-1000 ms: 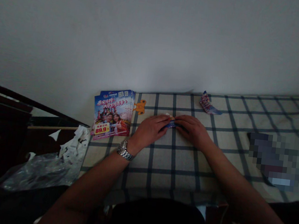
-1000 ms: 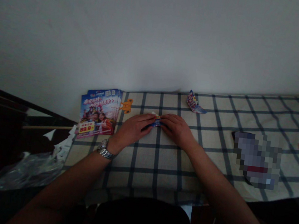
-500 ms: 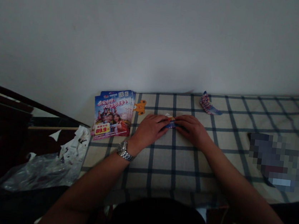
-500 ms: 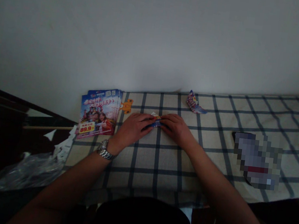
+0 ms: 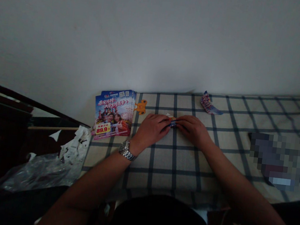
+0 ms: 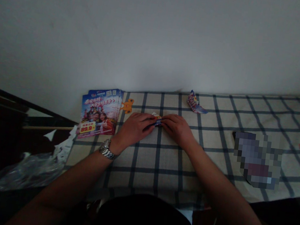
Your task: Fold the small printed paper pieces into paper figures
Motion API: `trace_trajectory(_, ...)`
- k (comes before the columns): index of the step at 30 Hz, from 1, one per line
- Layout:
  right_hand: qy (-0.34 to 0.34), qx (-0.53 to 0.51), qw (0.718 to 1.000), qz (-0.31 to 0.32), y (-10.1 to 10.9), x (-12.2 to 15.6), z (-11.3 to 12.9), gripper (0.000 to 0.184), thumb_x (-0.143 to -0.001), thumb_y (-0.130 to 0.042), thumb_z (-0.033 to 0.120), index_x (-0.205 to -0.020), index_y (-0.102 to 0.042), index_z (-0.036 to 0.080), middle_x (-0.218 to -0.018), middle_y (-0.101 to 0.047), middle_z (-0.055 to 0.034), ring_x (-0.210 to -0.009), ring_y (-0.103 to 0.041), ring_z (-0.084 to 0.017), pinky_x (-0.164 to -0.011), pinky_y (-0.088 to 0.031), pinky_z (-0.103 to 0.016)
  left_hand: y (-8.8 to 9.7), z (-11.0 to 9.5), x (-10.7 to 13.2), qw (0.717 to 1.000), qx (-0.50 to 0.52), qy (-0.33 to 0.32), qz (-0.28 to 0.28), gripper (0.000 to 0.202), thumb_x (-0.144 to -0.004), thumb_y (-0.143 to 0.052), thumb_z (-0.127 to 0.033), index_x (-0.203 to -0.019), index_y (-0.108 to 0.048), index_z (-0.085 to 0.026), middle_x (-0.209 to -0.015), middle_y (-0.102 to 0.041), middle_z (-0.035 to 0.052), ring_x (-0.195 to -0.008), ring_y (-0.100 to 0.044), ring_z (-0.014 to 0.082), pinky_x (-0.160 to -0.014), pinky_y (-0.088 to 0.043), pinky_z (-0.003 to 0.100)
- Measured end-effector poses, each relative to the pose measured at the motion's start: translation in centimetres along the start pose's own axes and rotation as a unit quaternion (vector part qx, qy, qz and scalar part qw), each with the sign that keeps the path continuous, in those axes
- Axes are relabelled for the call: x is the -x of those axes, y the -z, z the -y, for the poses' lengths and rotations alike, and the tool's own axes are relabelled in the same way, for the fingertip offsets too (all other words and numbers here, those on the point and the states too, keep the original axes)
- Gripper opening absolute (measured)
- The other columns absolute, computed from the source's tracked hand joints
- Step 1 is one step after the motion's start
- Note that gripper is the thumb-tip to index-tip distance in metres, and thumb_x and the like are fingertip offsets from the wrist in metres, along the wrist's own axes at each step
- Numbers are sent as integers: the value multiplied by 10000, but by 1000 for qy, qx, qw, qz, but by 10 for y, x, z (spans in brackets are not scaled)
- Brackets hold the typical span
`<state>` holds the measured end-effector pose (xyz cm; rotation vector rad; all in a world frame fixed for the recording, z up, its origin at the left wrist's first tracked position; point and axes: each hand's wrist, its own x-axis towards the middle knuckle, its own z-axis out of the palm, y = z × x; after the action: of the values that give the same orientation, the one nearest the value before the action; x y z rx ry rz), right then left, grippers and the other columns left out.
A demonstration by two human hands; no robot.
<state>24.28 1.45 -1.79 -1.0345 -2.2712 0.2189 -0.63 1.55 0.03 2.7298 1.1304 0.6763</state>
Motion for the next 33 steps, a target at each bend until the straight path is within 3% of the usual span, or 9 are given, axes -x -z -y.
trace_trajectory(13, 10, 34, 999, -25, 1, -1, 7, 179, -1049, -586, 282, -1065, -747, 206, -1066, -774, -94, -963, -707, -247, -878, -583, -416, -3, -2, -1, 1000, -5, -5, -20, 183, -1039, -616, -277, -1132, -758, -209, -1203, -746, 52, -1089, -690, 227, -938, -565, 406)
trace_trajectory(18, 3, 78, 995, -59, 10, 1, 13, 169, -1013, -650, 299, -1138, -756, 257, -1147, -738, -100, -1042, -661, -274, -917, -563, -447, -1, -4, -1, 999, -4, 23, -36, 189, -1037, -613, -274, -1128, -764, -208, -1188, -756, 60, -1056, -705, 222, -897, -590, 389)
trace_trajectory(20, -5, 108, 991, -76, 12, 3, 16, 176, -1003, -663, 305, -1136, -770, 261, -1063, -738, -103, -974, -653, -275, -872, -562, -445, 0, -5, -1, 998, -9, 40, -46, 200, -1046, -600, -287, -1130, -763, -208, -1190, -760, 54, -1042, -708, 221, -870, -597, 383)
trace_trajectory(23, 6, 97, 994, -42, 12, 6, 19, 222, -1020, -628, 296, -1193, -761, 255, -968, -748, -88, -881, -662, -257, -813, -567, -422, 1, -6, 0, 996, -15, 62, -55, 205, -1049, -600, -301, -1140, -761, -212, -1184, -769, 51, -1025, -714, 219, -835, -600, 374)
trace_trajectory(28, 27, 61, 998, 20, 6, 5, 22, 314, -1044, -582, 289, -1336, -690, 245, -1138, -777, -96, -971, -709, -261, -888, -589, -432, 4, -8, -1, 995, -15, 73, -63, 200, -1051, -600, -298, -1145, -754, -210, -1177, -777, 40, -1031, -724, 213, -821, -597, 351)
trace_trajectory(33, 30, 67, 997, 27, 3, 3, 24, 308, -1049, -572, 285, -1336, -662, 216, -1207, -764, -116, -1033, -723, -274, -921, -603, -445, 5, -9, -1, 996, -12, 71, -60, 216, -1064, -574, -300, -1147, -747, -201, -1160, -778, 56, -1021, -726, 207, -819, -591, 338)
